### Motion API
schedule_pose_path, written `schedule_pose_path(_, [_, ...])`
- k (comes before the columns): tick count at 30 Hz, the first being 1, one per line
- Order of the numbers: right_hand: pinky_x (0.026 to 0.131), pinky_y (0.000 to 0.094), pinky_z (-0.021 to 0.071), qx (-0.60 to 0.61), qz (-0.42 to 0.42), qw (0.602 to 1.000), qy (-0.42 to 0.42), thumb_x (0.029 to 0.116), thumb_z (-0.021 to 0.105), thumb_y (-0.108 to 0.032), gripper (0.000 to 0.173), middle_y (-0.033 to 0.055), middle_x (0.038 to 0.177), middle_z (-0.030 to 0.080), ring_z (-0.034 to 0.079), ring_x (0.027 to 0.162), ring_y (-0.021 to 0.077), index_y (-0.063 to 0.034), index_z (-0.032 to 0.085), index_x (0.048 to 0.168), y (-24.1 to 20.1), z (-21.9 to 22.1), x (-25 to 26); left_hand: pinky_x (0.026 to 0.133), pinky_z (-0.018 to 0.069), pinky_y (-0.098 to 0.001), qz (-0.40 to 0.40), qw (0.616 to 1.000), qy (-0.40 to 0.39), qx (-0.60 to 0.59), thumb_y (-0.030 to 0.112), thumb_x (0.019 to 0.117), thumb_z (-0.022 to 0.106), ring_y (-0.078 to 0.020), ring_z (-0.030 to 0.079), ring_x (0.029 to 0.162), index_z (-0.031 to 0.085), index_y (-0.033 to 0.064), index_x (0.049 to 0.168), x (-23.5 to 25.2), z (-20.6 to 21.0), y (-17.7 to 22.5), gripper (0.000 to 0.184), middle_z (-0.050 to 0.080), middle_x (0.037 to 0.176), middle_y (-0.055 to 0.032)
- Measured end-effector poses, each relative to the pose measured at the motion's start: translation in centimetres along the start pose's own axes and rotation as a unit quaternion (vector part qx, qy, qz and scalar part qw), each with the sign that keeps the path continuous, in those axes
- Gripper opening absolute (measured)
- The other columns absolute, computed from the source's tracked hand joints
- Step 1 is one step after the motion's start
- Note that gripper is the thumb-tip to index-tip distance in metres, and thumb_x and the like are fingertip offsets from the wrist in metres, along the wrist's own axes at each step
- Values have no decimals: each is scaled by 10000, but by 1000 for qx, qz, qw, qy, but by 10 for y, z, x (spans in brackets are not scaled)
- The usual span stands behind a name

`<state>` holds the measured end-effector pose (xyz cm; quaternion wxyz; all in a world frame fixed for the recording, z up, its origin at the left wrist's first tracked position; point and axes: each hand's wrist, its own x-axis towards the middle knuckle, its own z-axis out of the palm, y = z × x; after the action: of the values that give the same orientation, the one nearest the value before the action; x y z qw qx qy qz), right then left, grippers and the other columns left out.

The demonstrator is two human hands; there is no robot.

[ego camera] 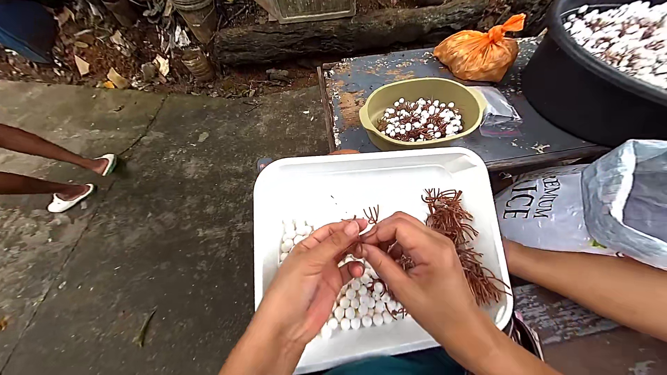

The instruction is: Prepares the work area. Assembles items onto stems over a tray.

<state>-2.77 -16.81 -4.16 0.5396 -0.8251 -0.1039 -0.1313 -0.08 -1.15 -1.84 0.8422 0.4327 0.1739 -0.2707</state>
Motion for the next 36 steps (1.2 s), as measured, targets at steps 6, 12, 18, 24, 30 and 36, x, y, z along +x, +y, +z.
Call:
schedule_pose_path(6, [632, 166, 526, -89, -71, 992, -59, 978, 669, -189, 142, 28, 900, 665, 622, 729, 61, -67, 715, 923, 3, 11, -2, 764, 596, -263, 50, 998, 2, 45, 153, 964, 618, -122, 716, 867, 746, 123, 863, -3, -24, -4, 165, 736, 948, -64])
schedule_pose_path(12, [628, 397, 528, -340, -30, 932, -120, 921, 718, -71, 42, 86, 882, 639, 632, 753, 239, -67, 757, 935, 28, -72, 40, 689, 588, -195, 228, 959, -6, 167, 121, 1011, 585, -68, 708, 819, 780, 155, 959, -6, -24, 17, 205, 749, 988, -23])
schedule_pose_path(18, [648, 489, 540, -436, 34, 885, -160, 865, 785, -24, 47, 152, 920, 633, 651, 864, 361, -48, 780, 905, 38, -76, 34, 807, 604, -247, 184, 970, 17, 159, -7, 952, 619, -106, 722, 805, 785, 70, 931, -7, -14, 6, 184, 753, 903, -49])
schedule_pose_path(24, [671, 511, 529, -447, 41, 880, -157, 827, 841, -61, 85, 168, 941, 621, 631, 904, 386, -35, 773, 871, 42, -76, 37, 794, 617, -276, 159, 977, 5, 145, -44, 897, 675, -125, 719, 780, 739, 58, 905, -6, -10, 5, 121, 720, 844, -63])
schedule_pose_path(30, [544, 143, 508, -136, 85, 981, -113, 903, 718, -120, 81, -50, 891, 644, 601, 670, 5, -116, 753, 976, 29, -86, 46, 757, 609, -253, 168, 973, -4, 160, -11, 915, 664, -113, 708, 757, 751, 61, 927, -6, -9, 5, 113, 719, 839, -63])
schedule_pose_path(36, [705, 229, 628, 339, 238, 900, -133, 950, 618, 53, 212, 92, 996, 758, 743, 818, 117, -51, 751, 1077, 11, -69, 49, 666, 549, -183, 219, 954, -9, 203, 85, 930, 690, -64, 641, 693, 753, 90, 926, -4, -4, 1, 63, 693, 805, -29])
